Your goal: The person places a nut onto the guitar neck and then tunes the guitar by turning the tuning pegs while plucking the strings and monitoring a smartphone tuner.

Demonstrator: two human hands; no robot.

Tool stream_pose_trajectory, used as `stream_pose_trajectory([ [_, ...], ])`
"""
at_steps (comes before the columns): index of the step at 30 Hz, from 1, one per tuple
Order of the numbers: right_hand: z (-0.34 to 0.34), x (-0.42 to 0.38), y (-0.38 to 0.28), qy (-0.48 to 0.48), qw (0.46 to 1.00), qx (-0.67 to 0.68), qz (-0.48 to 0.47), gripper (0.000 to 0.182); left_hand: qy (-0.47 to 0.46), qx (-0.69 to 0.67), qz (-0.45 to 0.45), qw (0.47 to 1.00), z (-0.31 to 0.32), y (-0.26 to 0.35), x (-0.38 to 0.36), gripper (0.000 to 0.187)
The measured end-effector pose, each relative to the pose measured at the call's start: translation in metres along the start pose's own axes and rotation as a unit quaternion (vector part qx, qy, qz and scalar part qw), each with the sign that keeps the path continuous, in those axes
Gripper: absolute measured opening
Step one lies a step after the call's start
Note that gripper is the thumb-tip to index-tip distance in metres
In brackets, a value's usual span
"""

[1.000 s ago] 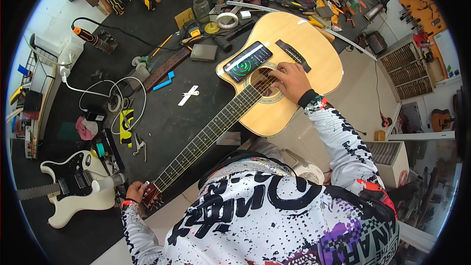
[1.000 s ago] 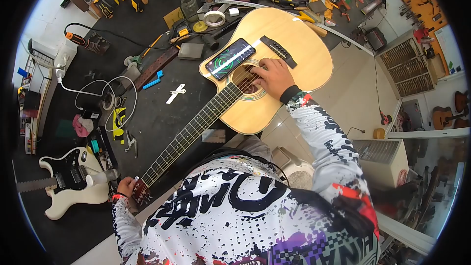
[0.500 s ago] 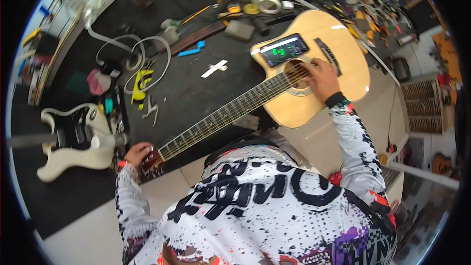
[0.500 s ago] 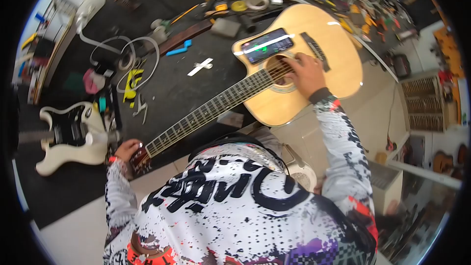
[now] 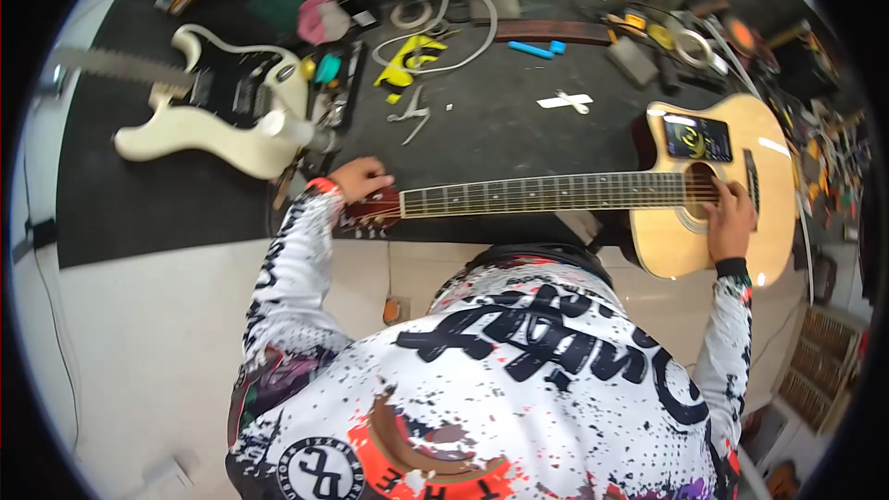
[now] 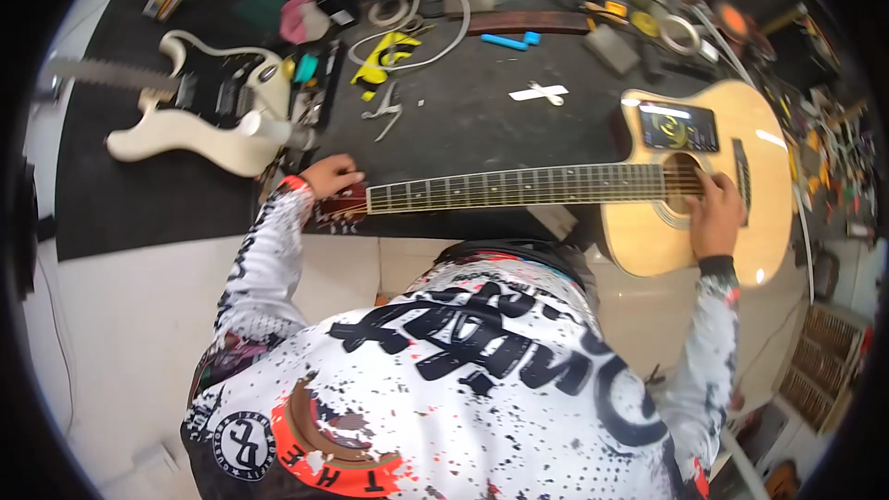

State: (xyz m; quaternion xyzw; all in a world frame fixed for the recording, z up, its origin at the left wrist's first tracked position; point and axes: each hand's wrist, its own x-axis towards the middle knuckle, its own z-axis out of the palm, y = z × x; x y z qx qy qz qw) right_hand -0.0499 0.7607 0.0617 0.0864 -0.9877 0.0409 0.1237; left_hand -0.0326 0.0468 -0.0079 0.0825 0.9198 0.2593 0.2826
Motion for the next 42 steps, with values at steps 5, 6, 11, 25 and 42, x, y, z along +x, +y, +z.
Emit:
stream_pose_trajectory([
  [5, 0.001, -0.001, -0.001, 0.005, 1.000, -0.019, -0.016, 0.047, -0.044, 0.096, -0.137, 0.985, -0.016, 0.057, 0.008, 0.037],
  [6, 0.002, 0.000, -0.001, 0.005, 1.000, -0.017, -0.020, 0.047, -0.051, 0.140, -0.150, 0.977, -0.016, 0.056, 0.012, 0.039],
  [11, 0.003, 0.000, 0.000, -0.001, 1.000, -0.025, -0.011, 0.047, -0.104, 0.265, -0.243, 0.927, -0.019, 0.083, 0.025, 0.047],
  [25, 0.000, -0.001, -0.002, 0.025, 0.999, -0.011, -0.022, 0.049, -0.036, 0.027, 0.031, 0.999, -0.013, 0.008, -0.003, 0.027],
  [42, -0.031, 0.014, -0.012, -0.060, 0.996, -0.039, -0.060, 0.059, -0.068, 0.263, -0.189, 0.944, -0.012, 0.061, 0.030, 0.038],
])
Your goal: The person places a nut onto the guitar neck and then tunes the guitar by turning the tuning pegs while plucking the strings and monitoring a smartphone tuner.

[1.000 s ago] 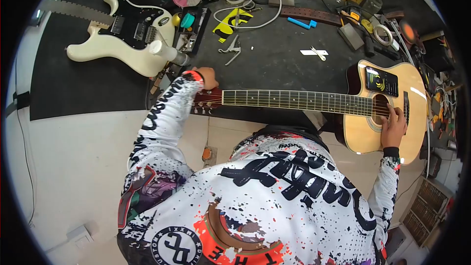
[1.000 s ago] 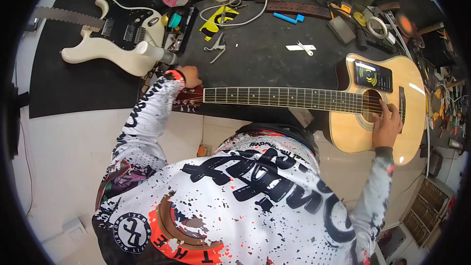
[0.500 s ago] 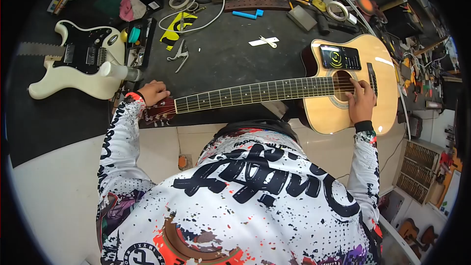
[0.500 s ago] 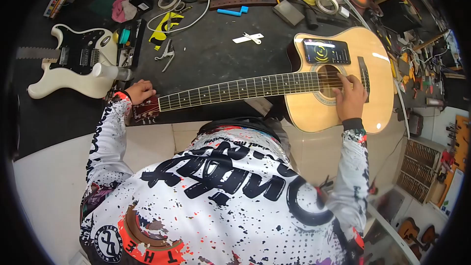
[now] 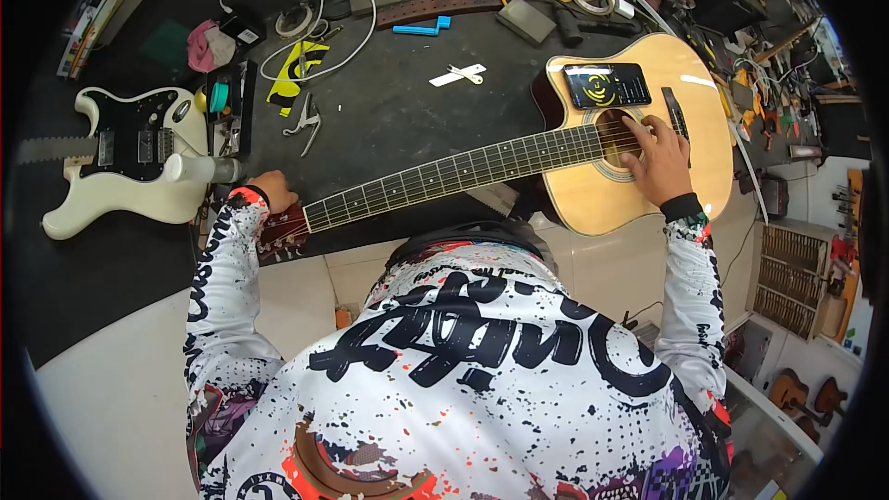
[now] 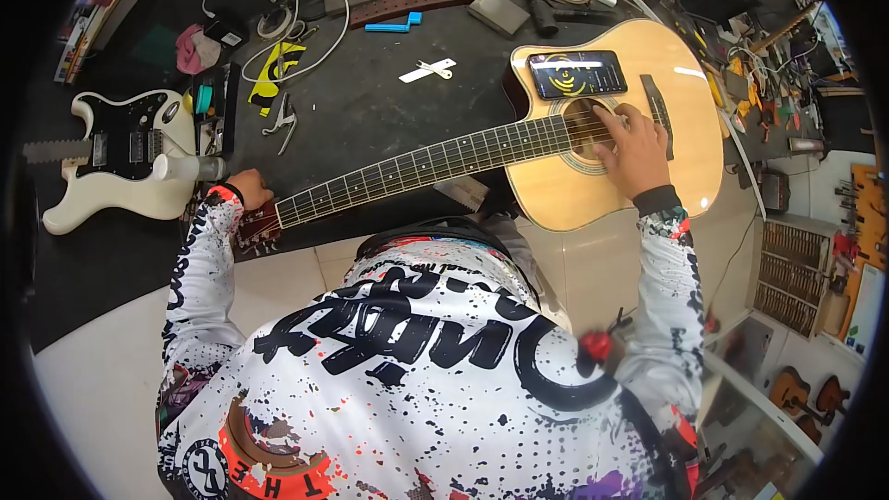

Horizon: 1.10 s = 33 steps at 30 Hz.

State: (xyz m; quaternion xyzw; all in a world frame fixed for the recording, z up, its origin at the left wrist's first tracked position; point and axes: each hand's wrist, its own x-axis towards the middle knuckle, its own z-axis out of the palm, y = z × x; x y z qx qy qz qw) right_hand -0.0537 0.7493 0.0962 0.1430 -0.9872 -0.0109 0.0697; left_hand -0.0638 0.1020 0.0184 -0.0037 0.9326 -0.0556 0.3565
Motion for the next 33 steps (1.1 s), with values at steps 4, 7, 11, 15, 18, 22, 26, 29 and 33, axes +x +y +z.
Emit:
stream_pose_trajectory([
  [4, -0.006, 0.005, -0.001, -0.014, 1.000, 0.000, -0.017, 0.057, -0.031, -0.036, 0.094, 0.994, -0.012, -0.012, -0.009, 0.040],
  [7, -0.006, 0.005, -0.002, -0.003, 1.000, 0.000, -0.014, 0.054, -0.055, -0.244, 0.113, 0.962, 0.003, -0.038, -0.015, 0.038],
  [11, -0.003, 0.005, -0.001, 0.011, 1.000, 0.016, -0.012, 0.051, -0.082, -0.348, 0.183, 0.916, 0.019, -0.055, -0.015, 0.030],
  [15, -0.001, 0.004, 0.002, 0.016, 1.000, 0.016, -0.018, 0.048, -0.053, -0.385, 0.162, 0.907, 0.031, -0.053, -0.017, 0.026],
  [18, -0.005, 0.004, 0.001, 0.006, 1.000, 0.028, -0.009, 0.048, 0.014, -0.336, 0.147, 0.930, 0.033, -0.041, -0.017, 0.026],
  [22, -0.010, 0.003, 0.011, 0.015, 0.998, 0.054, -0.002, 0.047, 0.101, -0.232, 0.210, 0.944, 0.028, -0.030, -0.011, 0.029],
  [26, -0.013, -0.001, 0.024, 0.034, 0.998, 0.041, 0.043, 0.045, 0.085, -0.208, 0.057, 0.973, 0.023, -0.015, -0.008, 0.032],
  [29, -0.013, -0.006, 0.040, 0.053, 0.996, 0.027, 0.071, 0.042, 0.072, -0.155, 0.043, 0.984, 0.017, -0.011, -0.005, 0.032],
  [33, -0.015, -0.019, 0.051, 0.067, 0.989, 0.030, 0.127, 0.040, 0.077, -0.147, 0.103, 0.981, 0.023, -0.023, -0.007, 0.036],
])
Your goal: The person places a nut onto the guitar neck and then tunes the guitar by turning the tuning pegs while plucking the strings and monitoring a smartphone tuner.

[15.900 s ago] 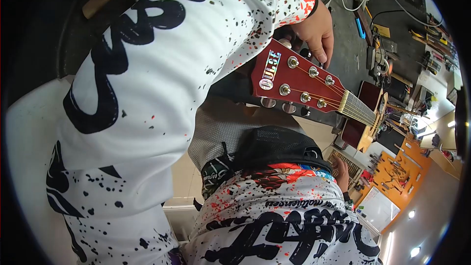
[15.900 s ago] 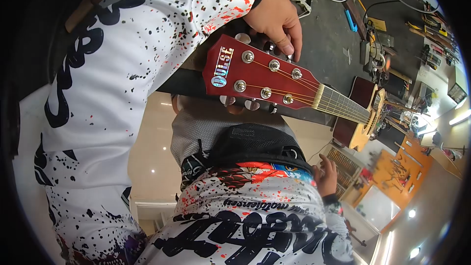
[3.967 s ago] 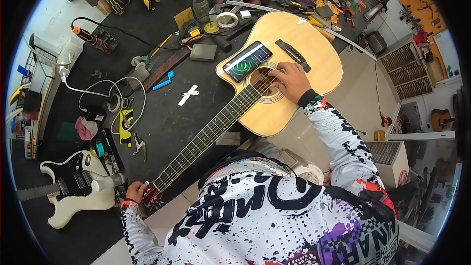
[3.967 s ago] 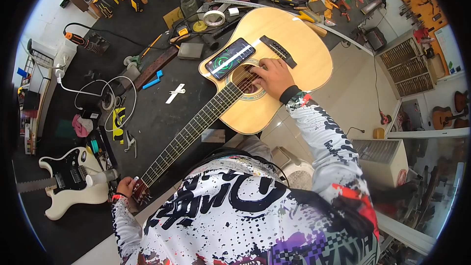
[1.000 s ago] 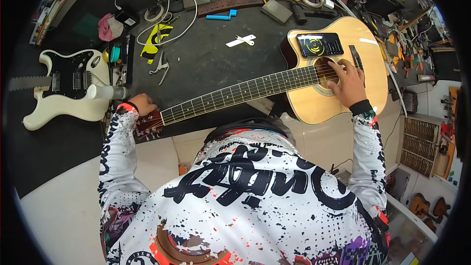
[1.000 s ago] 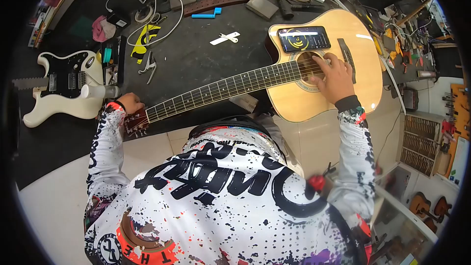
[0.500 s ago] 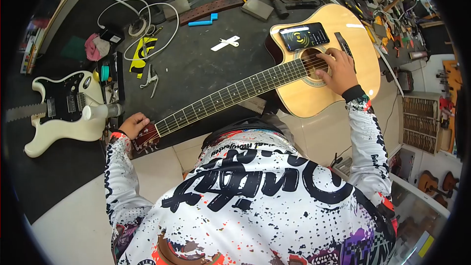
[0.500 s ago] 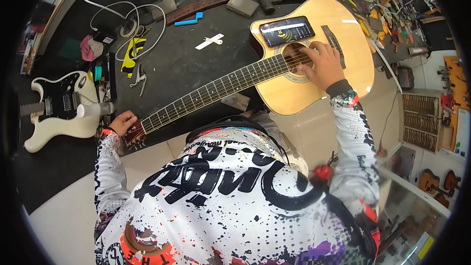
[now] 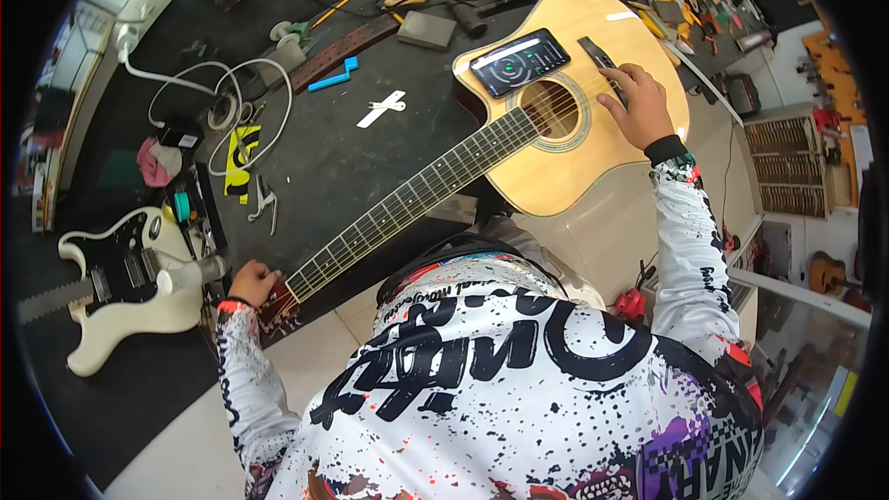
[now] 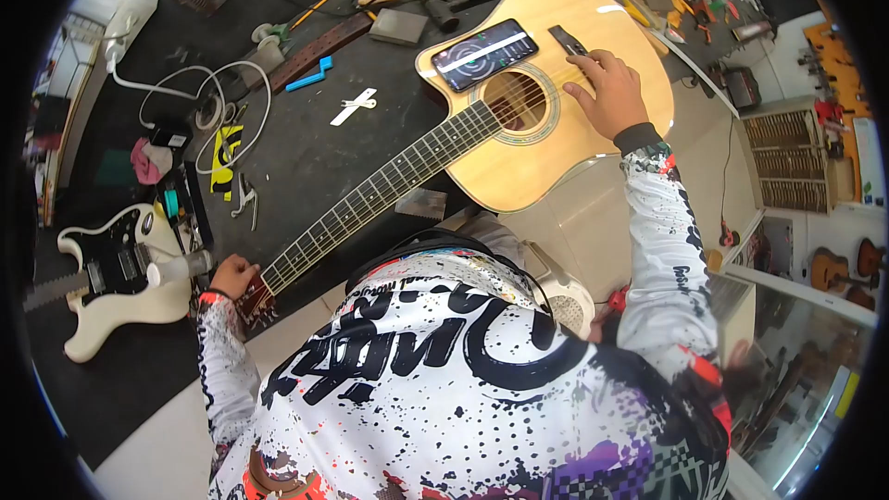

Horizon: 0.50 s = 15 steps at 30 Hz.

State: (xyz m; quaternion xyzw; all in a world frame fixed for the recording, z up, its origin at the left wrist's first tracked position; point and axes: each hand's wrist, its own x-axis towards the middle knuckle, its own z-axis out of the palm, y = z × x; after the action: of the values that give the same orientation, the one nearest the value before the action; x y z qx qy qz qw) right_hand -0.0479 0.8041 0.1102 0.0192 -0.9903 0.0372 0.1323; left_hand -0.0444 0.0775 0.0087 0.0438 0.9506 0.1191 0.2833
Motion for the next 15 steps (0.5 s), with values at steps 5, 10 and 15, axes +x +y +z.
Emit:
stream_pose_trajectory([
  [5, -0.002, -0.023, 0.013, 0.005, 0.998, 0.011, 0.061, 0.039, -0.094, -0.252, 0.045, 0.962, -0.009, -0.009, -0.025, 0.028],
  [10, 0.003, -0.051, 0.018, 0.039, 0.994, 0.019, 0.104, 0.037, -0.066, -0.285, 0.093, 0.952, 0.013, -0.032, -0.016, 0.022],
  [15, 0.006, -0.068, 0.022, 0.045, 0.986, 0.037, 0.153, 0.038, -0.002, -0.144, 0.116, 0.983, 0.021, -0.041, -0.002, 0.023],
])
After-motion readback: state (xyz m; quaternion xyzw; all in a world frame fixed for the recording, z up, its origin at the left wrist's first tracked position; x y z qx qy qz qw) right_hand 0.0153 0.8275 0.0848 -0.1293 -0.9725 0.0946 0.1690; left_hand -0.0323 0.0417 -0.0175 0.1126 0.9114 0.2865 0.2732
